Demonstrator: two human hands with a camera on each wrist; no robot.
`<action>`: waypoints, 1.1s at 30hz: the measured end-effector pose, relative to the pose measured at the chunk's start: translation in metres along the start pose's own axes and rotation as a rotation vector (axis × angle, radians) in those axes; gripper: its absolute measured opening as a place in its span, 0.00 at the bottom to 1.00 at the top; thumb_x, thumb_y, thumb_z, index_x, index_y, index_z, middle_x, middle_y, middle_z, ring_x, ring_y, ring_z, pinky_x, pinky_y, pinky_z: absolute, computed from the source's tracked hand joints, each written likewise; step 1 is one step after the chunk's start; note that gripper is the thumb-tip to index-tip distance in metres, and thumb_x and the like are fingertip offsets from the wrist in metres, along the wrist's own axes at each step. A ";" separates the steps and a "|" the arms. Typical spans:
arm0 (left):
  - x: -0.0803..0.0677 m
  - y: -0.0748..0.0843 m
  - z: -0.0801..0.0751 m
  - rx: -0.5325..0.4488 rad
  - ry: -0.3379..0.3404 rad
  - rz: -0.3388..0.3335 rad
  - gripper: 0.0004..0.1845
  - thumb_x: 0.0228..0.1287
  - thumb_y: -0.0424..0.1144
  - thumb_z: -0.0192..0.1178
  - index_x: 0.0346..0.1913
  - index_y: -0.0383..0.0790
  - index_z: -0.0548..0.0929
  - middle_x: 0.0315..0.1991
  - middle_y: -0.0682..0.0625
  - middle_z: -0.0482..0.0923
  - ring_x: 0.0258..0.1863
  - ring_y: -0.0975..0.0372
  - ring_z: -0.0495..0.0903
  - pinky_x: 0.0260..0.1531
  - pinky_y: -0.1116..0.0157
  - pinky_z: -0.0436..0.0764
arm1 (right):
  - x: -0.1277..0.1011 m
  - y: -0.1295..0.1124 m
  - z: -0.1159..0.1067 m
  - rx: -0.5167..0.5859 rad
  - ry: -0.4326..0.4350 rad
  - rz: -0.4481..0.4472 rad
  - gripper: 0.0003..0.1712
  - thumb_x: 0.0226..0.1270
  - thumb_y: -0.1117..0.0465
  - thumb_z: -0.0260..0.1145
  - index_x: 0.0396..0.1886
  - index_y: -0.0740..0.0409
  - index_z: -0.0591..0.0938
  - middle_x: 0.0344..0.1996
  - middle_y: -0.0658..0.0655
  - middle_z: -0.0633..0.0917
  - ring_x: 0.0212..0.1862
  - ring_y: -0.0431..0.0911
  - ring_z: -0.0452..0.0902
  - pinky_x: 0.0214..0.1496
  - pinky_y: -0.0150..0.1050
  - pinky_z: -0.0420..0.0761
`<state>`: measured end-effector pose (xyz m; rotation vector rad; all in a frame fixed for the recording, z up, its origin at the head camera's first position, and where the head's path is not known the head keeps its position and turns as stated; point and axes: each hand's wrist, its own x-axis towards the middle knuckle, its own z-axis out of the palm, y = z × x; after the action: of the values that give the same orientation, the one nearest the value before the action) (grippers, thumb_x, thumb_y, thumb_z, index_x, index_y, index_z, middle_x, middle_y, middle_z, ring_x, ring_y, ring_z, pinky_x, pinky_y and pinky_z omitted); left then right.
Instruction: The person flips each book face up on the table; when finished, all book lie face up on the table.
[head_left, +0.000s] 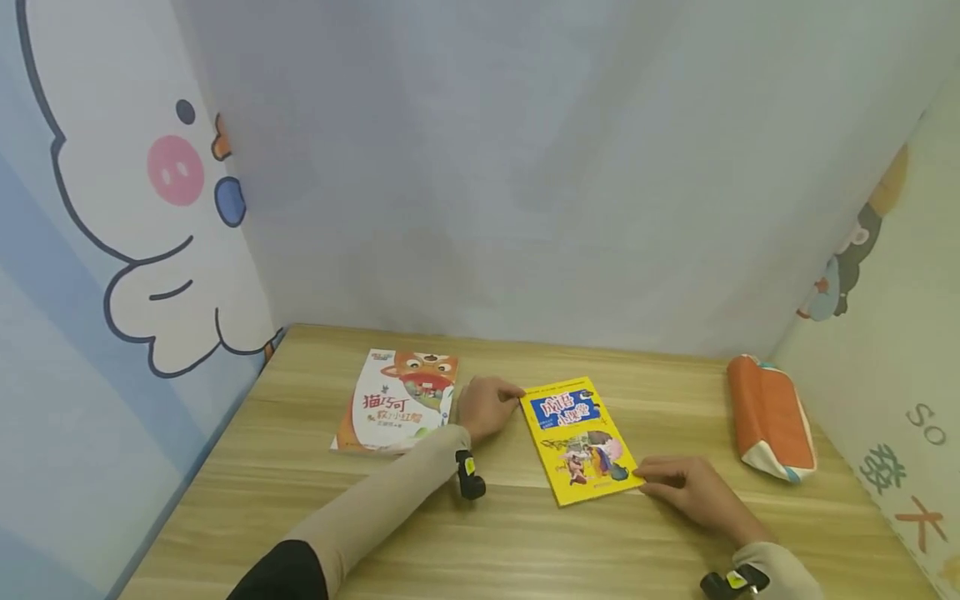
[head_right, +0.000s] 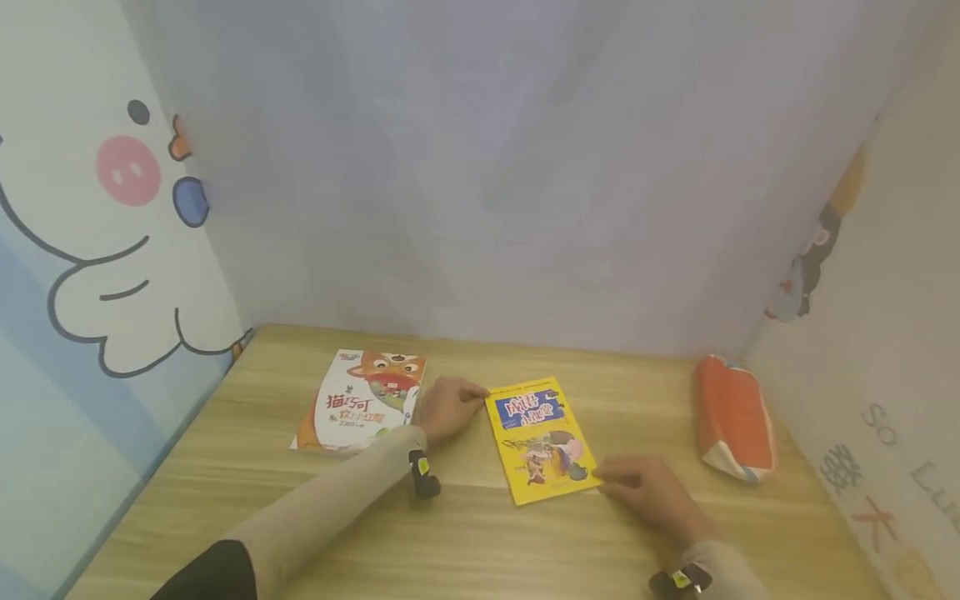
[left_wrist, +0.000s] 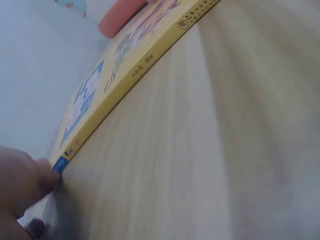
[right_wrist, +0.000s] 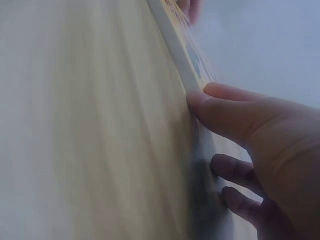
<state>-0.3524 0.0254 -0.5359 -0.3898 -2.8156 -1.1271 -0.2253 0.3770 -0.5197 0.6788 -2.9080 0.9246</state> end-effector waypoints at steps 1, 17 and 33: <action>0.003 -0.003 0.001 0.000 0.006 0.011 0.09 0.68 0.44 0.68 0.48 0.58 0.92 0.51 0.57 0.90 0.55 0.57 0.83 0.58 0.54 0.75 | 0.000 -0.004 0.004 0.000 0.019 -0.036 0.11 0.64 0.55 0.75 0.46 0.45 0.92 0.46 0.49 0.92 0.52 0.31 0.84 0.53 0.32 0.85; 0.014 -0.008 0.000 -0.105 -0.044 0.029 0.11 0.69 0.46 0.68 0.51 0.52 0.91 0.59 0.52 0.87 0.64 0.52 0.79 0.70 0.47 0.66 | -0.002 -0.028 0.034 0.019 0.164 -0.171 0.16 0.62 0.66 0.76 0.49 0.51 0.91 0.43 0.47 0.83 0.41 0.33 0.75 0.39 0.30 0.79; 0.025 0.002 0.012 -0.069 -0.044 -0.006 0.17 0.71 0.47 0.65 0.61 0.53 0.86 0.62 0.55 0.85 0.66 0.50 0.74 0.68 0.48 0.65 | 0.008 -0.036 0.037 0.068 0.193 -0.093 0.12 0.61 0.64 0.77 0.45 0.50 0.92 0.42 0.49 0.85 0.42 0.35 0.76 0.41 0.31 0.78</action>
<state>-0.3757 0.0403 -0.5387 -0.4165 -2.8232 -1.2344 -0.2136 0.3272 -0.5299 0.6809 -2.6650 1.0208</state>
